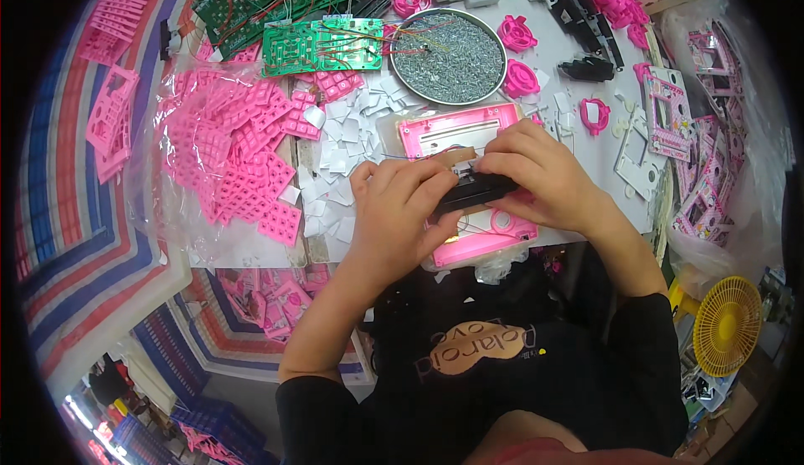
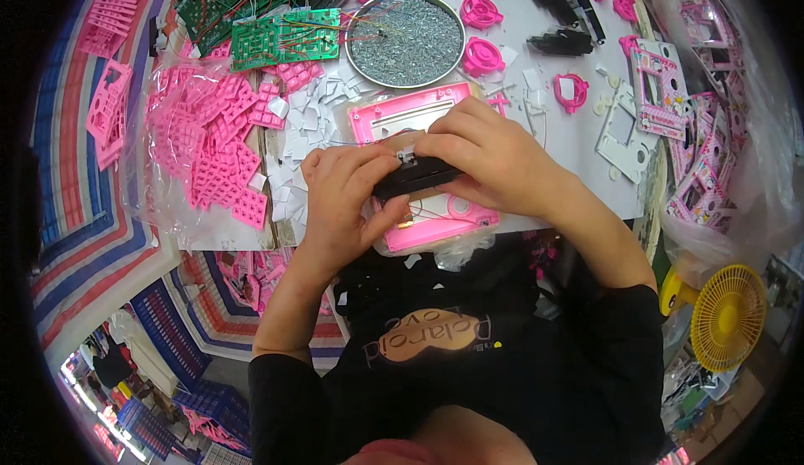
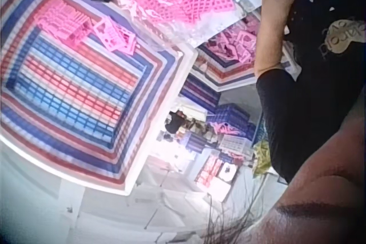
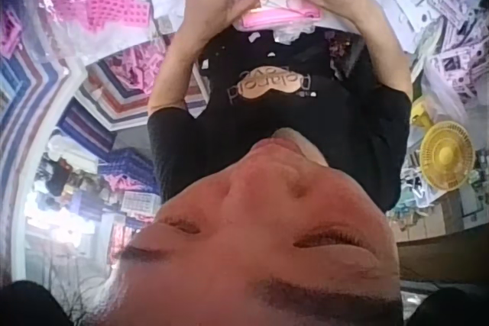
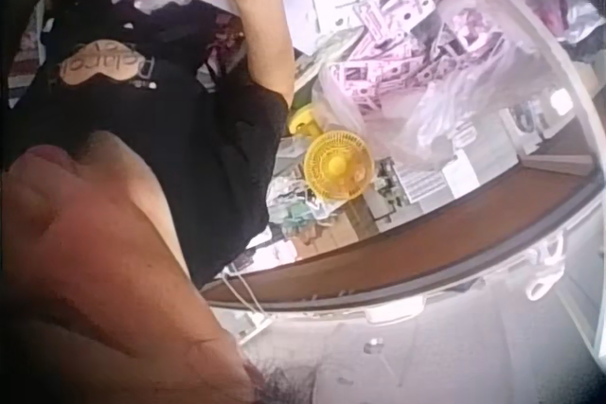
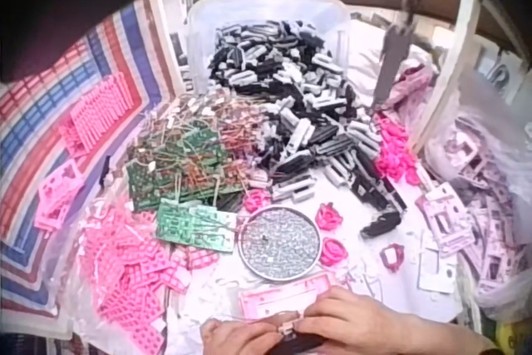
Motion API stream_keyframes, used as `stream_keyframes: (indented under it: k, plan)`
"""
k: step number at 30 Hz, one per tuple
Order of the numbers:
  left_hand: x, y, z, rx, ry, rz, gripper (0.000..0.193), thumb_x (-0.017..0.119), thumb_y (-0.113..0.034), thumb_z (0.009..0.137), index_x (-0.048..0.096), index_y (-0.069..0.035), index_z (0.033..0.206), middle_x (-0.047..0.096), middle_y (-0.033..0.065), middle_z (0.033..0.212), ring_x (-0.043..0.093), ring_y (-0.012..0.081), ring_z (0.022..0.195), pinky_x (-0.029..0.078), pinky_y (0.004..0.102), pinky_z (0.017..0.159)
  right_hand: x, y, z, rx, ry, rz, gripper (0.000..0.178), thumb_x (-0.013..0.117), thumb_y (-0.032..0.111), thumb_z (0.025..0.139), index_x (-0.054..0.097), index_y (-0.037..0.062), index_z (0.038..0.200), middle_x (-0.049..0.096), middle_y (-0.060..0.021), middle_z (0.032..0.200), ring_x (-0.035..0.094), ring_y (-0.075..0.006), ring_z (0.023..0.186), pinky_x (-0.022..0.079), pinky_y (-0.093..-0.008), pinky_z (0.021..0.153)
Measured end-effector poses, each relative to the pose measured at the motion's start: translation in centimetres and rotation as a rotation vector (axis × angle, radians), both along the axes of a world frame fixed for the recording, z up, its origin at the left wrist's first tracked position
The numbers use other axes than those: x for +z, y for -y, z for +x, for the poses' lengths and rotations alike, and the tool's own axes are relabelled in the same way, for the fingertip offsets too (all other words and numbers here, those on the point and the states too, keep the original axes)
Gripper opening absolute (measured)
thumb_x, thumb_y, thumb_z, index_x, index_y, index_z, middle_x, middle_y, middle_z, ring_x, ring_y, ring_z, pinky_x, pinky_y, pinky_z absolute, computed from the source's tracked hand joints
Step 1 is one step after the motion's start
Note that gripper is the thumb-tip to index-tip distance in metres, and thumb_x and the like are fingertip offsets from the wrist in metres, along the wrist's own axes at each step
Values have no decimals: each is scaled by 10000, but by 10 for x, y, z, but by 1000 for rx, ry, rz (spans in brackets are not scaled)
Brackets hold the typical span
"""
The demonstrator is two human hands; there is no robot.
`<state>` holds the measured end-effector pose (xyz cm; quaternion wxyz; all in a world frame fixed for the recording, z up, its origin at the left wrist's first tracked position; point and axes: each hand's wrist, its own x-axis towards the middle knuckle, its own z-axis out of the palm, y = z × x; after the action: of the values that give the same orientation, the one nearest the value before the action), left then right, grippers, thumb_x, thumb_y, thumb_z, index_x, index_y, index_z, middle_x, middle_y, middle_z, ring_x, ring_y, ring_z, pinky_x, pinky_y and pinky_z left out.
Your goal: Assembling internal electronic and mechanical components into a pink toy housing using a hot glue gun.
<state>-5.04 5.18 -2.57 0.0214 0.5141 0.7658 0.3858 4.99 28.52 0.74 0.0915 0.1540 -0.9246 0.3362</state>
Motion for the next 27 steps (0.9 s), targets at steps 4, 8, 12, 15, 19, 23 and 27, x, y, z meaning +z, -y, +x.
stream_keyframes:
  k: [4,8,12,15,19,23,27]
  plan:
    - [2,-1,-4,-37,-25,-30,440,818,-241,747,664,-127,1142,669,32,1145,603,241,1012,327,433,919,12,-2,1,-14,65,-7,631,846,54,641,624,81,1231,633,-97,1062,593,-337,992,520,-423,830]
    - [1,-3,-6,-62,-2,-39,499,816,-215,700,648,-159,1167,644,-10,1124,589,215,1004,308,455,909,12,-3,2,-18,44,-44,649,835,34,646,616,76,1255,640,-99,1049,594,-340,985,513,-428,838]
    - [11,-6,-10,-95,59,-80,480,798,-204,723,654,-149,1178,649,24,1130,593,229,1002,314,435,908,13,-5,0,19,32,-21,596,860,93,687,595,46,1218,639,-149,1081,612,-367,952,516,-429,811]
    - [15,-7,-13,-121,82,-122,492,793,-204,723,651,-140,1190,645,45,1144,592,236,1020,316,425,910,10,-5,2,13,57,-39,588,858,98,701,595,64,1226,642,-146,1092,612,-368,964,510,-434,820]
    - [21,-9,-18,-156,71,-145,468,784,-204,748,648,-133,1190,651,42,1101,608,240,982,310,440,921,7,-4,2,5,105,-58,582,857,100,710,596,85,1231,645,-138,1114,614,-367,985,505,-439,833]
    - [28,-11,-29,-138,284,-125,328,749,-181,815,689,-105,1129,708,52,949,644,230,836,376,395,856,4,-5,-1,42,37,-40,601,859,90,687,589,76,1224,642,-141,1116,615,-367,987,507,-442,827]
    - [35,-27,-39,-98,403,-192,155,723,-155,844,748,-69,971,726,90,781,678,238,693,478,357,694,6,-3,-3,44,41,-8,641,863,89,648,586,67,1225,637,-151,1105,617,-372,973,514,-442,819]
